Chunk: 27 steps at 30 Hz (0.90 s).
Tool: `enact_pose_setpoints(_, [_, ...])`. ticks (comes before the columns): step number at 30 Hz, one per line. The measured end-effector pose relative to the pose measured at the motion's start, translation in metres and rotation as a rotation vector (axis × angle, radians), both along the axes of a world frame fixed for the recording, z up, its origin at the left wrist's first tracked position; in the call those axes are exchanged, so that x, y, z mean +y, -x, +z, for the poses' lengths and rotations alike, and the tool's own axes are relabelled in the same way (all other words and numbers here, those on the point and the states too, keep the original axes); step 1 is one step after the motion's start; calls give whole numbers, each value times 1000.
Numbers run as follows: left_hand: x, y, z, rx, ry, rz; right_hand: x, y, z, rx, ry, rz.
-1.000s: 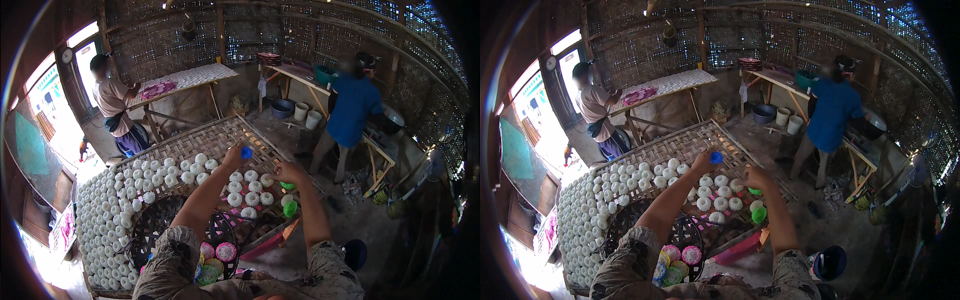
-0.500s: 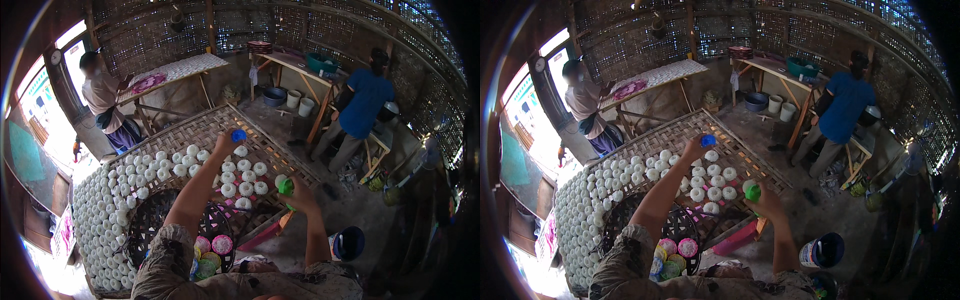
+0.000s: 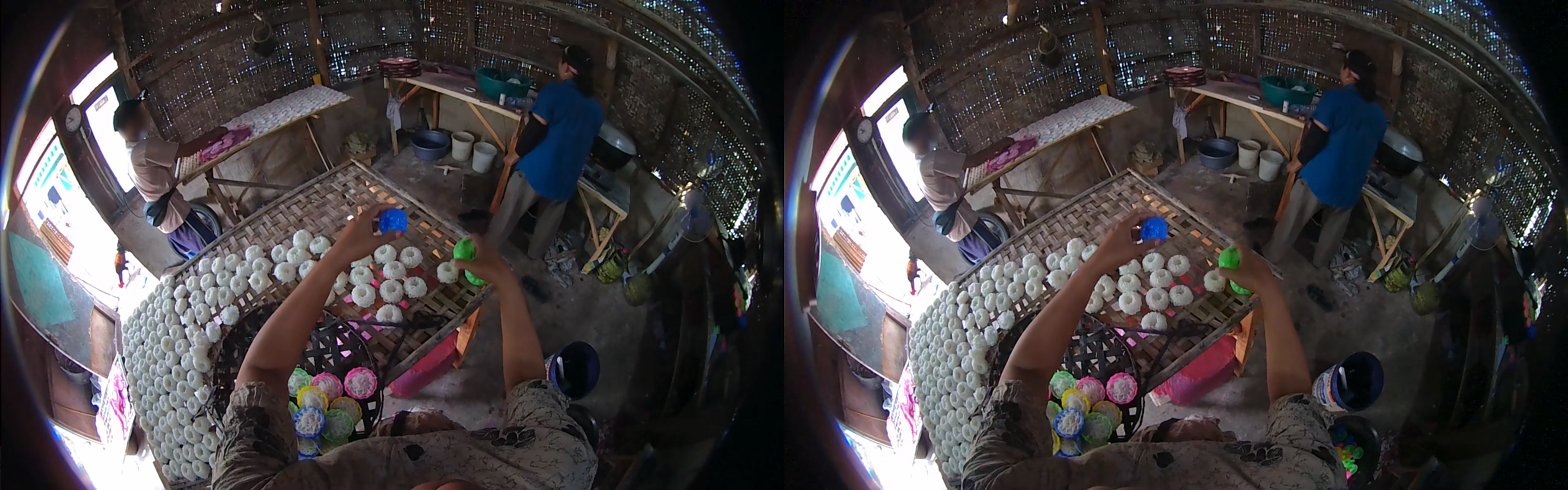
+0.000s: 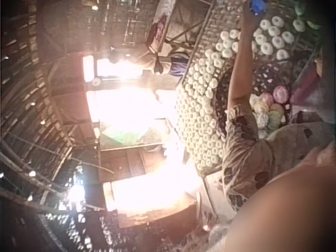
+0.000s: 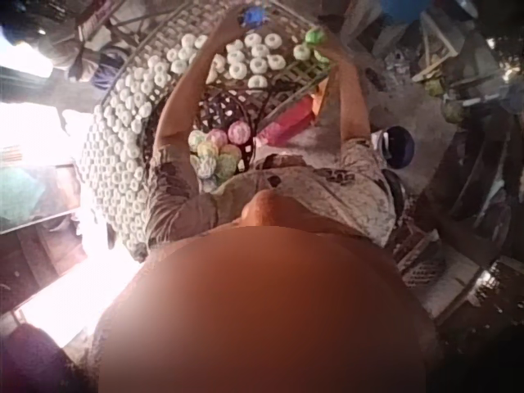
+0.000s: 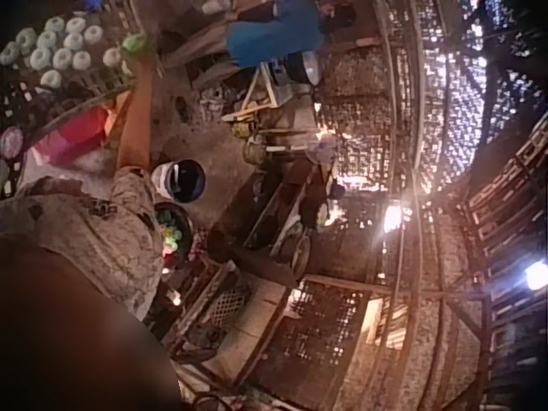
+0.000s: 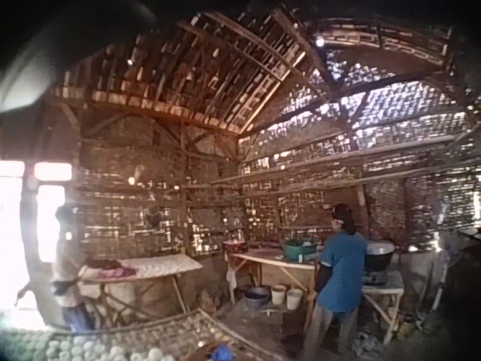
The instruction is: The person places small white round objects into colorful plastic cups on a woven tray. They repeatedly pick up the white objects and cups, then insert the objects into the cups and arrange them on the tray. Another person works at a separate table in the background.
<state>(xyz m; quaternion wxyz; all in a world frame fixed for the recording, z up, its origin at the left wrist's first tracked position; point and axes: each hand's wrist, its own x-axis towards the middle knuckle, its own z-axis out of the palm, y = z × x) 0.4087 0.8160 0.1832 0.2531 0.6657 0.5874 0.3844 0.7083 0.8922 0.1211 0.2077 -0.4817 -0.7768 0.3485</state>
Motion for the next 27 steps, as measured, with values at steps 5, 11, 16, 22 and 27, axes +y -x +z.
enact_pose_setpoints(5, [-36, -38, 3, 120, -288, -152, -28, 16, -11, 1303, 912, 205])
enact_pose_setpoints(11, [-57, -80, -23, 218, -49, -350, -78, 45, -62, 1833, 1262, 517])
enact_pose_setpoints(16, [-54, -87, -22, 204, -8, -275, -85, 51, -54, 1832, 1499, 153])
enact_pose_setpoints(22, [-94, -50, -20, 557, 122, -586, -109, -3, -54, 1826, 1291, 73])
enact_pose_setpoints(27, [-138, -52, -59, 939, -67, -594, -139, -26, -66, 1845, 1262, 170])
